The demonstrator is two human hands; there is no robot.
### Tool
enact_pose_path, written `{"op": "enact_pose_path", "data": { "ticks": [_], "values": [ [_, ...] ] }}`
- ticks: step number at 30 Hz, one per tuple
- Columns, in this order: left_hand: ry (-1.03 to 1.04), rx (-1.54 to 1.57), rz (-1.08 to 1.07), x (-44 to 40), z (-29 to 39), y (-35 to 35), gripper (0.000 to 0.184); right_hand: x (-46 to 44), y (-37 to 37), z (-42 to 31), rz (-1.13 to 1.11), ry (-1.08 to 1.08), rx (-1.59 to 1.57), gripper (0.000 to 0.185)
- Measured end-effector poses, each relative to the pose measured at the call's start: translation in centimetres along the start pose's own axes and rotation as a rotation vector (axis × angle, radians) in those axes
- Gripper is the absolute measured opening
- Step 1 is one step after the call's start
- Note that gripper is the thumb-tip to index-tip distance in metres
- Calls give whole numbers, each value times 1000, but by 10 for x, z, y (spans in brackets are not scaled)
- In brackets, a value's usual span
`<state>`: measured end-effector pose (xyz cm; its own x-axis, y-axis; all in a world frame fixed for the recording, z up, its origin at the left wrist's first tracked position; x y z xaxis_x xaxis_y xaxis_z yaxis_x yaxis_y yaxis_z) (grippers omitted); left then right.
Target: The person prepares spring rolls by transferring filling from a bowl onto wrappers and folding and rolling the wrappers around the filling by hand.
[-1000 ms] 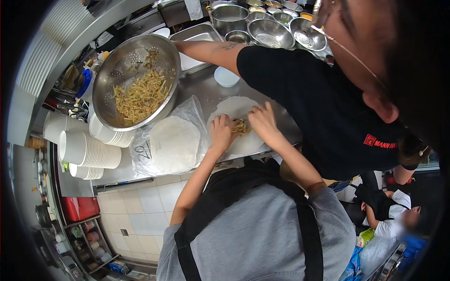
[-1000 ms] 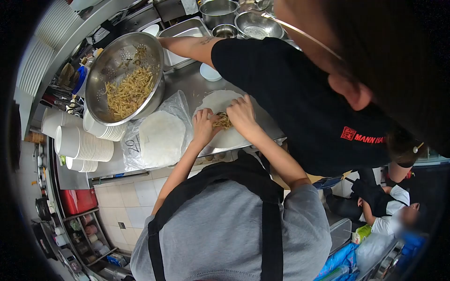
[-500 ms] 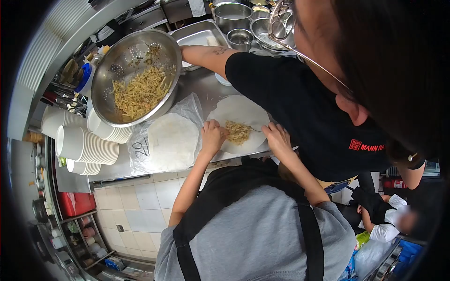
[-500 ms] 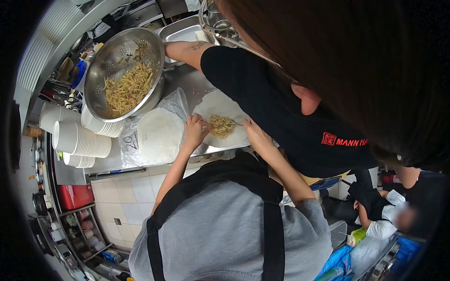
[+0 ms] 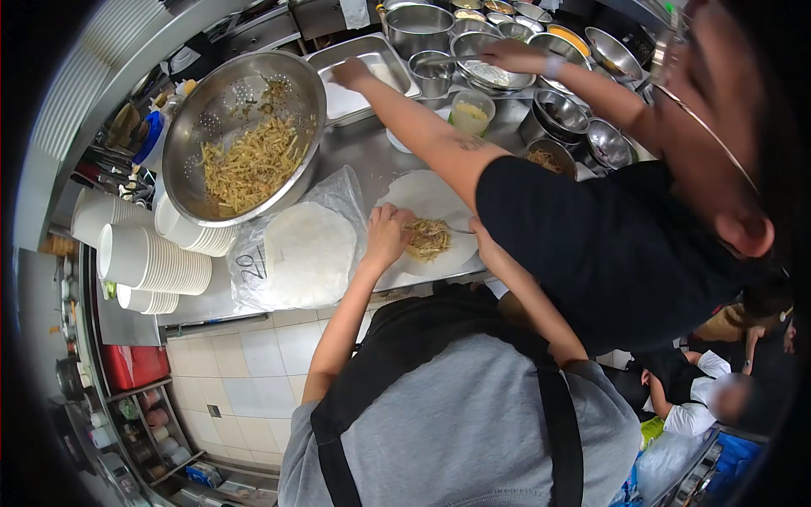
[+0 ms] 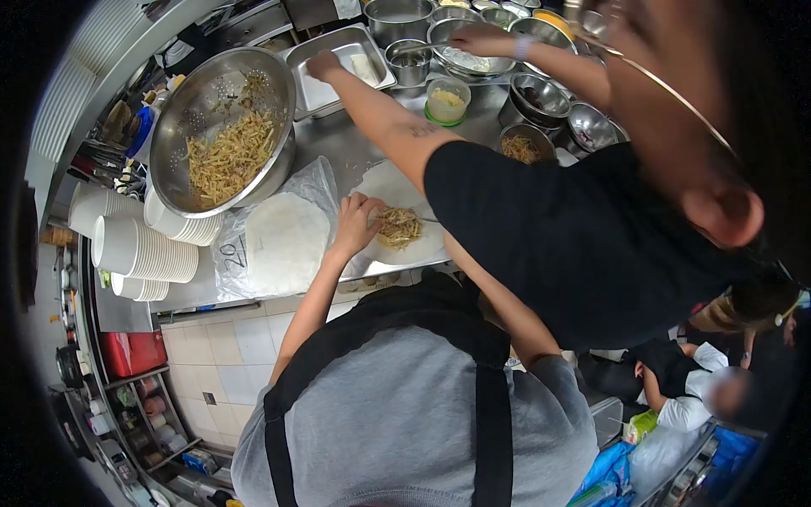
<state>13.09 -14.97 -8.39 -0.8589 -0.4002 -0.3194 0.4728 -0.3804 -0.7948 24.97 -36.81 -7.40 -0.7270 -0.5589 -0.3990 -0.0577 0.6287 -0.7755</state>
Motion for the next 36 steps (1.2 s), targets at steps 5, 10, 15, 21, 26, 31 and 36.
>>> {"op": "enact_pose_path", "data": {
  "ticks": [5, 10, 15, 21, 26, 31, 36],
  "values": [
    [-18, -39, -182, -16, -6, 14, 22, -5, -10, -6, -312, 132, -84, 3],
    [-58, -22, -327, -29, -8, 13, 24, 15, -52, -53, -422, 17, -118, 2],
    [-28, -53, -361, -41, -7, 18, 20, 31, -42, -69, -384, 83, 25, 13],
    [-75, -62, -456, -42, -10, 7, 10, 31, -41, -62, -316, 174, 53, 8],
    [-42, -74, -491, -38, -17, -1, 6, 22, -49, -59, -250, 195, 99, 14],
    [-23, -55, -426, -32, -19, -12, 4, 9, -54, -52, -204, 98, 191, 15],
    [-21, 97, -304, -35, -17, -1, 10, -9, -46, -56, -117, -86, 167, 16]
  ]
}}
Point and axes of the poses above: each hand's wrist, its own x-axis away from the middle knuckle, its own y-axis out of the palm, z = x × y, the point moved 2 cm from there along -x, towards the middle knuckle, and after that the axes turned 8 degrees about z, right-handed, at the moved point
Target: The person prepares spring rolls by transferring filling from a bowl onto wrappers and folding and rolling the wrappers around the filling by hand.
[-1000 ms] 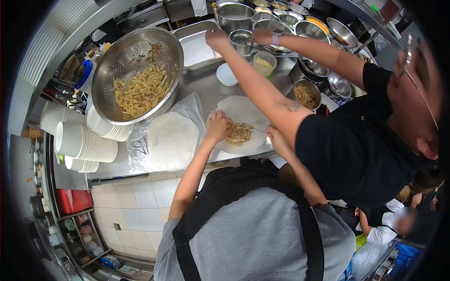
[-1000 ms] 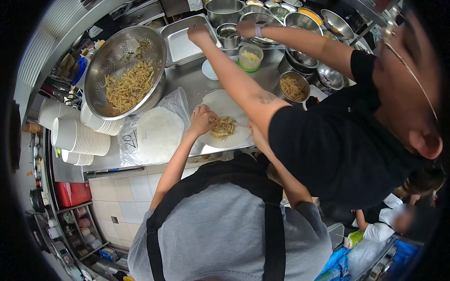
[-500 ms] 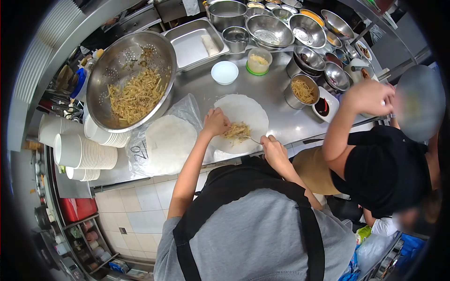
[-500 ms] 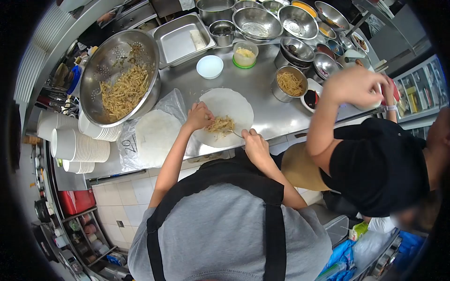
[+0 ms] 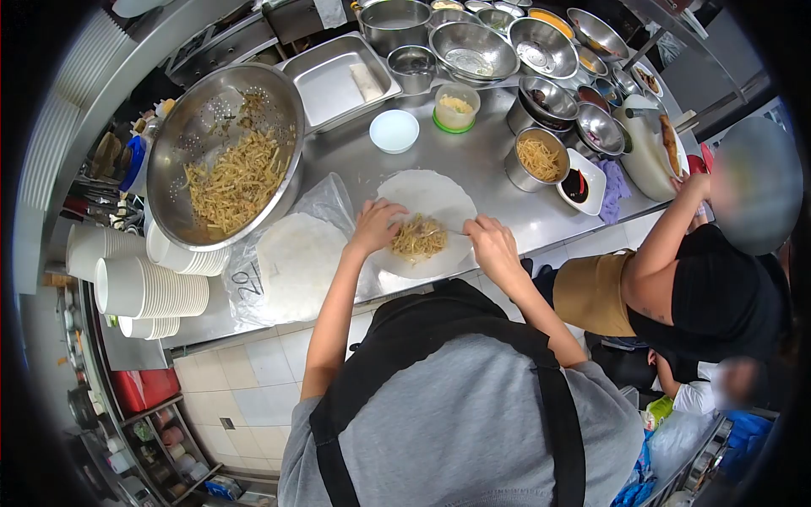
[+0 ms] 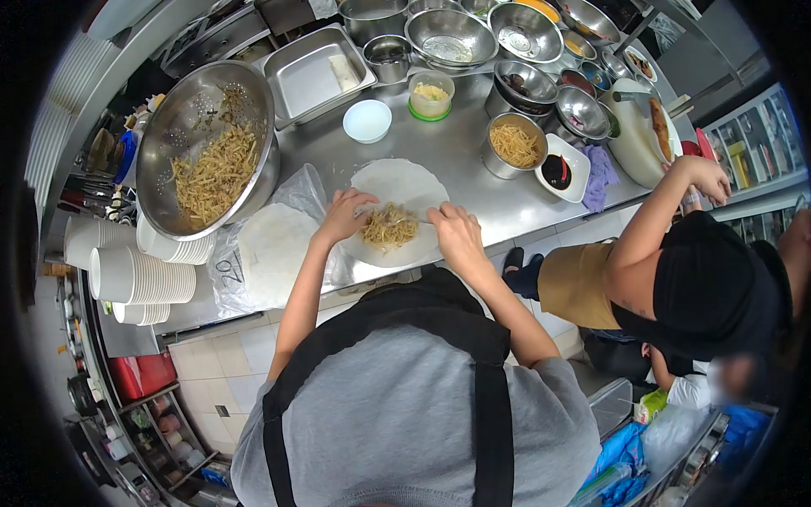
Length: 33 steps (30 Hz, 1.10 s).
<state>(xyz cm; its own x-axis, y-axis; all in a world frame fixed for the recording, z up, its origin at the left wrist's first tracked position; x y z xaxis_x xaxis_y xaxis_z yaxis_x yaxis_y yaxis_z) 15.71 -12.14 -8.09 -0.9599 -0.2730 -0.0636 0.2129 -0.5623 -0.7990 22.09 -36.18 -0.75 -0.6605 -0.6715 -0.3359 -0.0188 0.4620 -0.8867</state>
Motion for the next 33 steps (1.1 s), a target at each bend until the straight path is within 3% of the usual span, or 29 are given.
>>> {"op": "enact_pose_path", "data": {
  "ticks": [7, 10, 13, 16, 19, 22, 25, 30, 33],
  "values": [
    [63, -109, -135, 6, 8, 7, 27, -16, -5, 18, -64, -31, 32, 14],
    [24, 63, -86, 4, 15, 13, 25, -21, -5, 17, -81, -21, -11, 13],
    [84, 65, -110, 4, 16, 5, 40, -22, -1, 24, -142, 5, -18, 12],
    [122, -59, 64, 23, 19, -11, 60, -26, -21, 27, -257, 117, -92, 11],
    [52, -186, 42, 35, 8, 5, 75, -21, -34, 37, -412, 169, -156, 12],
    [2, -161, -7, 30, 11, 12, 66, -13, -18, 43, -504, 145, -151, 12],
    [57, -145, -53, 25, 18, 16, 57, -20, -8, 41, -399, 150, -181, 12],
    [32, -136, 124, 26, 29, 15, 42, -29, -45, 34, -289, 130, -280, 9],
    [75, -27, 253, 29, 32, 13, 33, -24, -15, 70, -395, 176, -438, 11]
  ]
}}
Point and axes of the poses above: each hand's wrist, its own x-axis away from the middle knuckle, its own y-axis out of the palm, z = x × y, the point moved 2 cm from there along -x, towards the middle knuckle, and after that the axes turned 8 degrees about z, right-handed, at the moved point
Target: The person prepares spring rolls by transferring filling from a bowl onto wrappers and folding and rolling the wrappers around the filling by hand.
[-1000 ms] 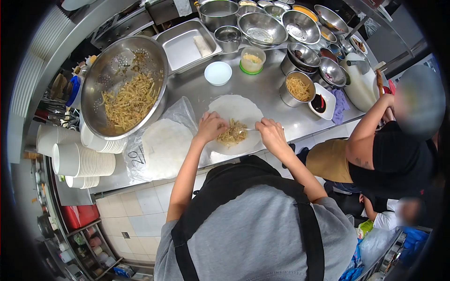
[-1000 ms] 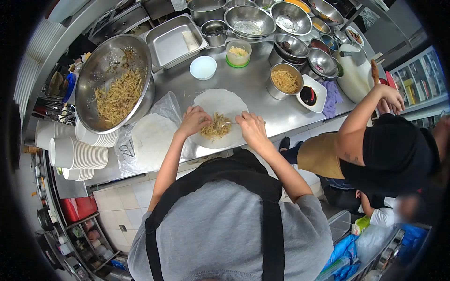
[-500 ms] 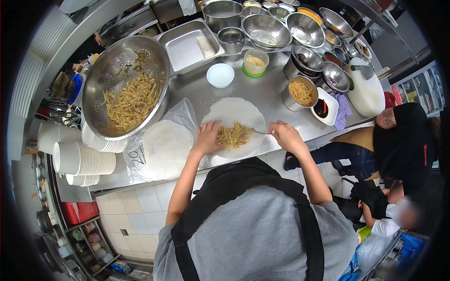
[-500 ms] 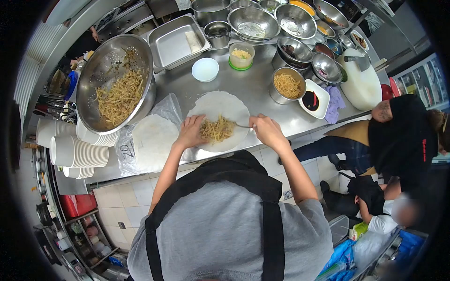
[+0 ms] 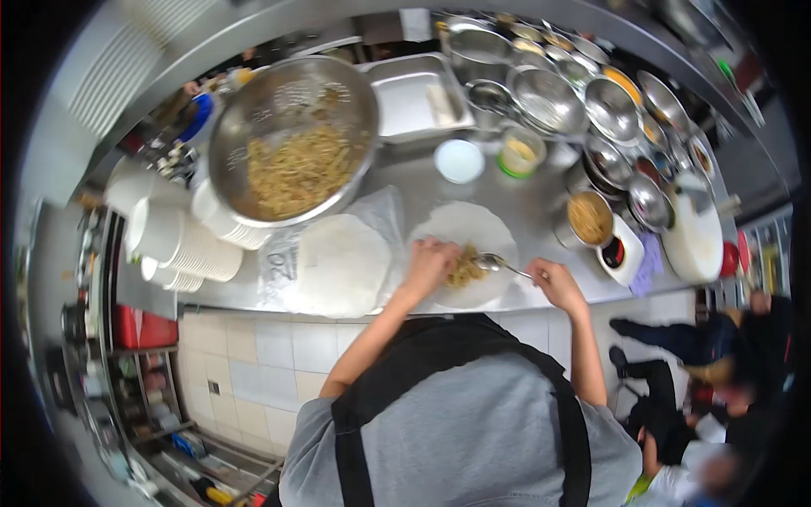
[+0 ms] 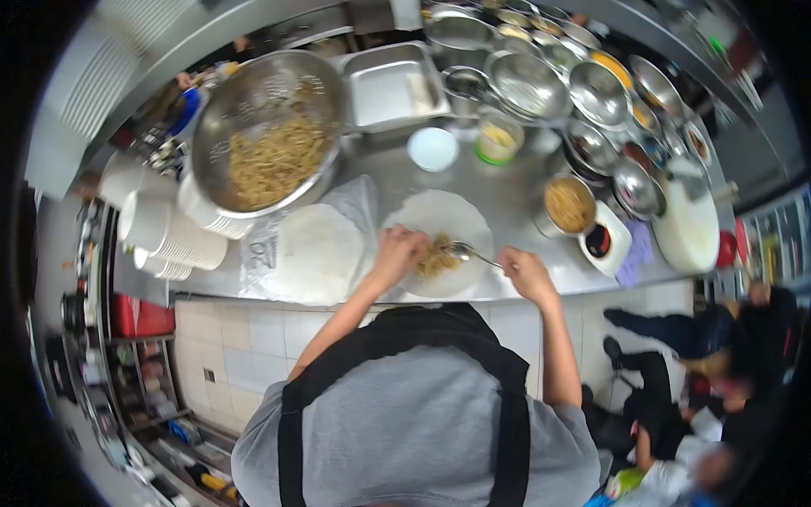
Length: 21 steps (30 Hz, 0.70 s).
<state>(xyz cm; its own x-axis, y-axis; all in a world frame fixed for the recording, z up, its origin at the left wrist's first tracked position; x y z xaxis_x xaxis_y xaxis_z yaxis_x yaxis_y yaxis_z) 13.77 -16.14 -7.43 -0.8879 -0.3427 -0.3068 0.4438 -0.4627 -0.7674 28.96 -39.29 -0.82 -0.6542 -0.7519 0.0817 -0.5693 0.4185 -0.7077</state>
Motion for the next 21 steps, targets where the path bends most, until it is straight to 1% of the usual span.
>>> {"op": "enact_pose_path", "data": {
  "ticks": [1, 2, 4, 5, 6, 8, 10, 11, 12, 14, 16, 17, 19, 21],
  "values": [
    [18, 17, 38, 1, 5, -2, 30, -7, -1, 12, -50, -23, -147, 20],
    [40, 40, 71, 1, 10, -6, 27, -16, -8, 7, -72, -11, -234, 25],
    [17, 64, 90, 0, 18, -23, 25, -38, -30, -27, -122, -45, -288, 24],
    [11, 81, 92, 1, 24, -33, 24, -52, -38, -49, -111, -121, -335, 22],
    [14, 52, 144, 1, 28, -47, 24, -67, -42, -75, -99, -193, -383, 21],
    [31, -5, 245, -3, 27, -87, 23, -97, -45, -128, -17, -368, -294, 17],
    [-19, -44, 386, -11, 14, -137, 17, -128, -36, -185, 73, -548, -221, 16],
    [-15, -137, 463, -16, 3, -163, 15, -155, -21, -200, 63, -637, -189, 15],
    [-10, -230, 539, -22, -9, -188, 14, -170, -14, -227, 101, -726, 39, 13],
    [-165, -364, 560, -37, -34, -228, 13, -206, 18, -270, 114, -774, 296, 13],
    [-414, -522, 375, -55, -80, -244, 23, -228, 47, -302, 83, -775, 566, 15],
    [-505, -500, 238, -62, -95, -247, 25, -233, 59, -312, 50, -775, 682, 16],
    [-673, -452, -32, -74, -112, -252, 30, -239, 82, -318, 21, -791, 733, 17],
    [-668, -502, -36, -78, -116, -246, 33, -243, 101, -319, -7, -809, 727, 17]
  ]
}}
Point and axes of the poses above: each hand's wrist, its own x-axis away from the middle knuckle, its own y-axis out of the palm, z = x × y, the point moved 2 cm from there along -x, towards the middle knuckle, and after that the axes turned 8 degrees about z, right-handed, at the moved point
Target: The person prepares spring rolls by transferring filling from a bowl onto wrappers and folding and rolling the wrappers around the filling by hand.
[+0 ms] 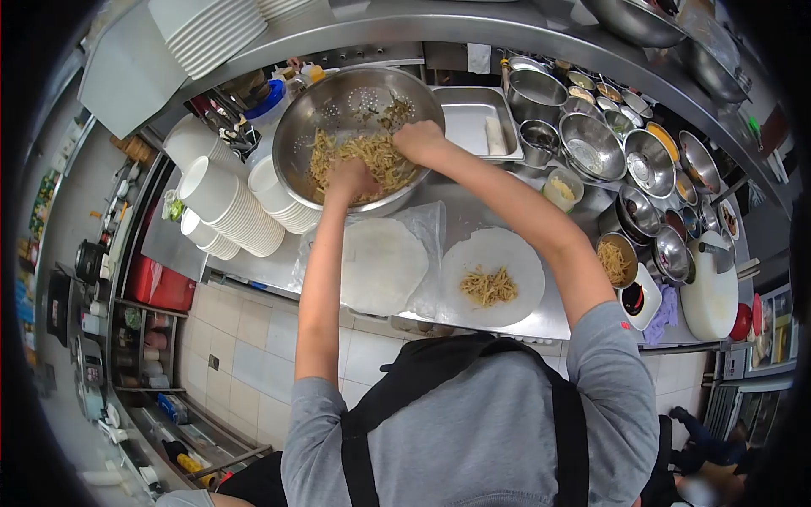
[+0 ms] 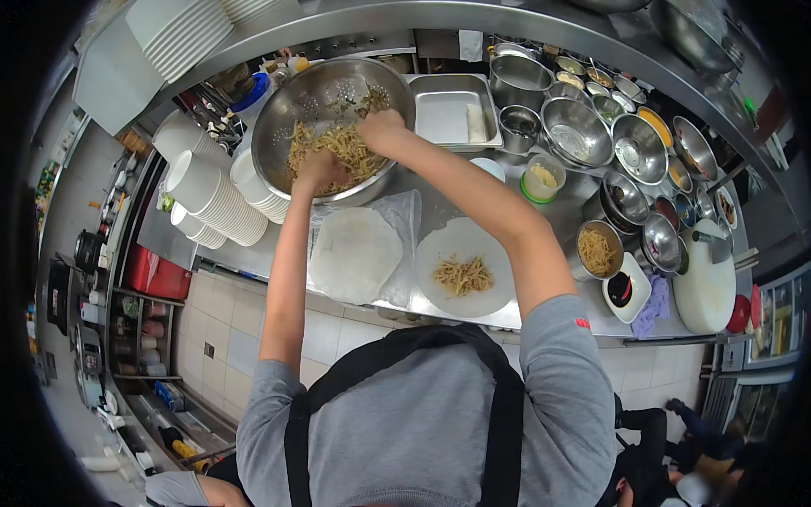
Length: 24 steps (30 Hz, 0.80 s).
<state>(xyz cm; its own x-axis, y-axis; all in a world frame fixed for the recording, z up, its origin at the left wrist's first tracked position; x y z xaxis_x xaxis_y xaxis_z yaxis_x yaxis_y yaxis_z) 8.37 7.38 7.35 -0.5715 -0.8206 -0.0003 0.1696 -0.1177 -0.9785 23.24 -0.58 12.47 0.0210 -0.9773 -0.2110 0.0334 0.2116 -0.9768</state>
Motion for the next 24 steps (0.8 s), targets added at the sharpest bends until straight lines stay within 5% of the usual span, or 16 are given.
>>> {"op": "enact_pose_path", "data": {
  "ticks": [5, 8, 12, 24],
  "values": [
    [-21, -11, 91, -2, -3, 13, 25, -18, 30, 2, -132, -79, -145, 19],
    [-36, 30, 105, -3, -5, 12, 16, -17, 36, 25, -403, 201, -567, 20],
    [-26, 125, 190, -14, -10, 7, 11, 0, 35, 47, -356, 375, -898, 16],
    [342, 230, 587, 33, 83, -33, 16, 97, -13, 118, -169, 297, -1108, 19]
  ]
}}
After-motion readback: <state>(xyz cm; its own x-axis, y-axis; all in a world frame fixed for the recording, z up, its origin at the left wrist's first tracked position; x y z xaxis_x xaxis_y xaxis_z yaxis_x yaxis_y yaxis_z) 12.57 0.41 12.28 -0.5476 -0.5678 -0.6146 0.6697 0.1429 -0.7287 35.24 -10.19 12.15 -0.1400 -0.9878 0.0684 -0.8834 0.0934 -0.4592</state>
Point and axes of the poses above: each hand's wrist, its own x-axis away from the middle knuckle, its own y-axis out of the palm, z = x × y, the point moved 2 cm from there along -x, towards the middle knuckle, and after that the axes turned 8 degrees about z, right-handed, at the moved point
